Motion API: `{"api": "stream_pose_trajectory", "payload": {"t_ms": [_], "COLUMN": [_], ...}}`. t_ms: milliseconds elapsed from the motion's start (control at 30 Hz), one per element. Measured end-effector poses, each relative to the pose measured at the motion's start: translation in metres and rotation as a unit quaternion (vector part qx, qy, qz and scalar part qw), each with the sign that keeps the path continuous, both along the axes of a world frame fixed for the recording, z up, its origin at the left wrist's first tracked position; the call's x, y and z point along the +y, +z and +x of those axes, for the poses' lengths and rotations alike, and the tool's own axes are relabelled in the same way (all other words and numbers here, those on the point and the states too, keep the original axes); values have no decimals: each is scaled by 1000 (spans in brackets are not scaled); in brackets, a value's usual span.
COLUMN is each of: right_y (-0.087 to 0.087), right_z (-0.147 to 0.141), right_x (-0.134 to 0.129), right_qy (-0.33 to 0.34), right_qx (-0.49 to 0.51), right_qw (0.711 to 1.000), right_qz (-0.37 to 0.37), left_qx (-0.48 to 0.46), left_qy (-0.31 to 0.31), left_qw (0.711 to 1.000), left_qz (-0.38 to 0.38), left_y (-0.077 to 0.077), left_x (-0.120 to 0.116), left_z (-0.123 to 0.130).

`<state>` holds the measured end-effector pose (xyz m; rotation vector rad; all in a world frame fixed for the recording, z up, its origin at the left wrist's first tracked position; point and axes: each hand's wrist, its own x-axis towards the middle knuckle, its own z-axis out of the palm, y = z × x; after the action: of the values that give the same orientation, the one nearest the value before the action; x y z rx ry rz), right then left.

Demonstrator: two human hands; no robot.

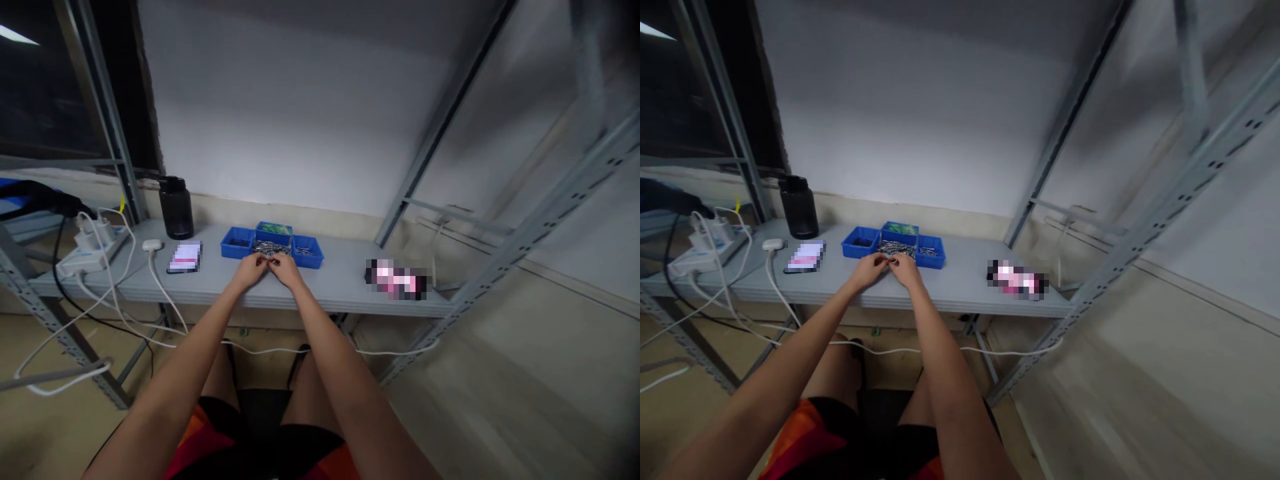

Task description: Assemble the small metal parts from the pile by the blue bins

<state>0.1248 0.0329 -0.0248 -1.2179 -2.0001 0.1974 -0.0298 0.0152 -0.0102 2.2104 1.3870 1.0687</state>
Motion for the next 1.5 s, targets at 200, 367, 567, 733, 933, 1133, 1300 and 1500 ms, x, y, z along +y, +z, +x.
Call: {"api": "stream_pose_trajectory", "payload": {"t_ms": [200,367,567,733,933,1133,1300,1500], "right_y": [2,1,0,1,0,-6,-6,-6], "right_z": [0,0,2,2,3,3,3,4], "right_x": [-6,-8,-6,-7,-7,-1,-1,1], "right_qy": [18,54,68,79,82,62,34,22], "right_qx": [93,97,108,123,123,181,170,157], "right_qw": [995,993,991,987,986,978,981,984], "right_qz": [-20,-34,-46,-66,-76,-83,-84,-76], "left_qx": [-32,-42,-46,-46,-44,-67,-65,-66], "left_qy": [-10,-26,-22,-14,3,28,17,17], "left_qw": [999,999,999,999,999,997,997,998], "left_qz": [-6,-3,-18,-22,-20,-21,-28,-17], "left_y": [0,-3,-2,1,2,1,1,2], "left_x": [2,3,2,0,1,2,3,2], "left_z": [-5,-5,-6,-7,-7,-6,-7,-7]}}
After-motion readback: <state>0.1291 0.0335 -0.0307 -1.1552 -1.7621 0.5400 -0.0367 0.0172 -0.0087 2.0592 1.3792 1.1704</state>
